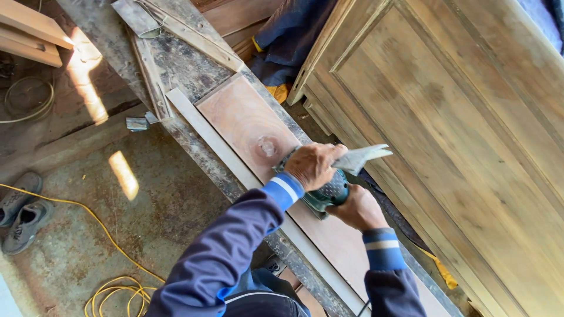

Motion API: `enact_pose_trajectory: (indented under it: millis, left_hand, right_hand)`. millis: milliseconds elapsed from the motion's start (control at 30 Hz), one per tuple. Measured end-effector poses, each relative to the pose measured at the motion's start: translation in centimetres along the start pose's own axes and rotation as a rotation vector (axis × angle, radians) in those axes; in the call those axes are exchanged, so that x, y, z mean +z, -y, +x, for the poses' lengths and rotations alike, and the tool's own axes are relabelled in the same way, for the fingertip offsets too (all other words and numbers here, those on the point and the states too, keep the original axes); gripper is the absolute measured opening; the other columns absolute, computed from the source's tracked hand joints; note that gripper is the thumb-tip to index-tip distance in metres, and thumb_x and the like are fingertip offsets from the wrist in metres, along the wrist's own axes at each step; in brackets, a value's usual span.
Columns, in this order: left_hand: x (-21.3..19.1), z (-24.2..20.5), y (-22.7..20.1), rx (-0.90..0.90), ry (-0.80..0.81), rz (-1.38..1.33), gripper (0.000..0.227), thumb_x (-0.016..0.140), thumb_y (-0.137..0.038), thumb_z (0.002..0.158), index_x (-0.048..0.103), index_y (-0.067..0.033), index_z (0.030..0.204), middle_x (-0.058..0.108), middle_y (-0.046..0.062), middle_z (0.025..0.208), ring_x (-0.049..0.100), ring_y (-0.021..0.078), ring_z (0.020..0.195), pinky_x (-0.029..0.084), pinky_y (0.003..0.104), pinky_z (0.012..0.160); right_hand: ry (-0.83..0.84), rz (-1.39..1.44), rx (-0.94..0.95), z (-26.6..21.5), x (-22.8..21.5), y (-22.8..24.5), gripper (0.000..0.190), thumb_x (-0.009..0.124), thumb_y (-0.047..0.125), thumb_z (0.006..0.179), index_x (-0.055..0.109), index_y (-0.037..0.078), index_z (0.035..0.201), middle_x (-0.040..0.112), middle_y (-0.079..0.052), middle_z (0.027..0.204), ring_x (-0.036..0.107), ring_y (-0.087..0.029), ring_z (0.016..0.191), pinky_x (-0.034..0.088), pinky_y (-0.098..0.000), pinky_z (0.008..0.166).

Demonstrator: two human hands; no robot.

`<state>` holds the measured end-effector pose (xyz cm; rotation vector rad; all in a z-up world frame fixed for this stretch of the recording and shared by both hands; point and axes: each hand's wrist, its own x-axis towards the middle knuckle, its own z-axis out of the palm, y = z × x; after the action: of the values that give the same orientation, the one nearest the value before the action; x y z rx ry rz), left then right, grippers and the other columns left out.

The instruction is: Sanding a wooden board using manual sandpaper and an electric orbital sander.

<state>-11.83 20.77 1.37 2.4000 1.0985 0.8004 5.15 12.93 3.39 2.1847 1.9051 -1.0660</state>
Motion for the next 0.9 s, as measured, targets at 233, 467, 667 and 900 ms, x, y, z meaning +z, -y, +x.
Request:
enact_pose_trajectory:
  millis: [233, 467, 667, 900]
  left_hand:
    - [-2.5, -1.2, 2.1, 0.027, -0.082, -0.037, 0.048, 0.078, -0.012, 0.074, 0.056, -0.0081, 0.117, 0.071, 0.016, 0.093, 0.071, 0.0357, 0.084, 0.058, 0.046, 0.077]
    - [2.6, -3.5, -2.9, 0.035, -0.011, -0.009, 0.029, 0.073, -0.005, 0.084, 0.055, -0.0092, 0.107, 0.066, 0.011, 0.076, 0.069, 0.0267, 0.068, 0.060, 0.040, 0.066]
    - [7.4, -6.3, -11.6, 0.114, 0.011, -0.083, 0.023, 0.067, -0.005, 0.088, 0.056, -0.0056, 0.108, 0.064, 0.012, 0.073, 0.064, 0.0240, 0.060, 0.056, 0.039, 0.058]
    - [11.4, -9.4, -20.1, 0.204, 0.061, -0.193, 0.018, 0.059, -0.013, 0.101, 0.062, -0.0008, 0.115, 0.064, 0.012, 0.074, 0.063, 0.0218, 0.061, 0.052, 0.037, 0.054]
  right_hand:
    - [-0.016, 0.008, 0.003, 0.0, 0.9, 3.8, 0.048, 0.088, 0.033, 0.065, 0.075, 0.002, 0.100, 0.077, -0.018, 0.086, 0.077, -0.029, 0.076, 0.062, -0.0400, 0.079]
    - [0.073, 0.046, -0.035, -4.4, 2.4, -3.0, 0.045, 0.083, 0.029, 0.072, 0.071, 0.009, 0.111, 0.080, -0.012, 0.092, 0.080, -0.023, 0.078, 0.065, -0.0360, 0.082]
    - [0.122, 0.072, 0.131, -11.7, 3.0, -9.7, 0.051, 0.086, 0.032, 0.070, 0.070, 0.013, 0.115, 0.082, -0.008, 0.096, 0.082, -0.022, 0.083, 0.065, -0.0372, 0.086]
    - [0.083, 0.108, 0.359, -16.8, 6.9, -19.6, 0.081, 0.098, 0.034, 0.065, 0.055, 0.010, 0.130, 0.078, -0.014, 0.109, 0.078, -0.026, 0.105, 0.060, -0.0408, 0.101]
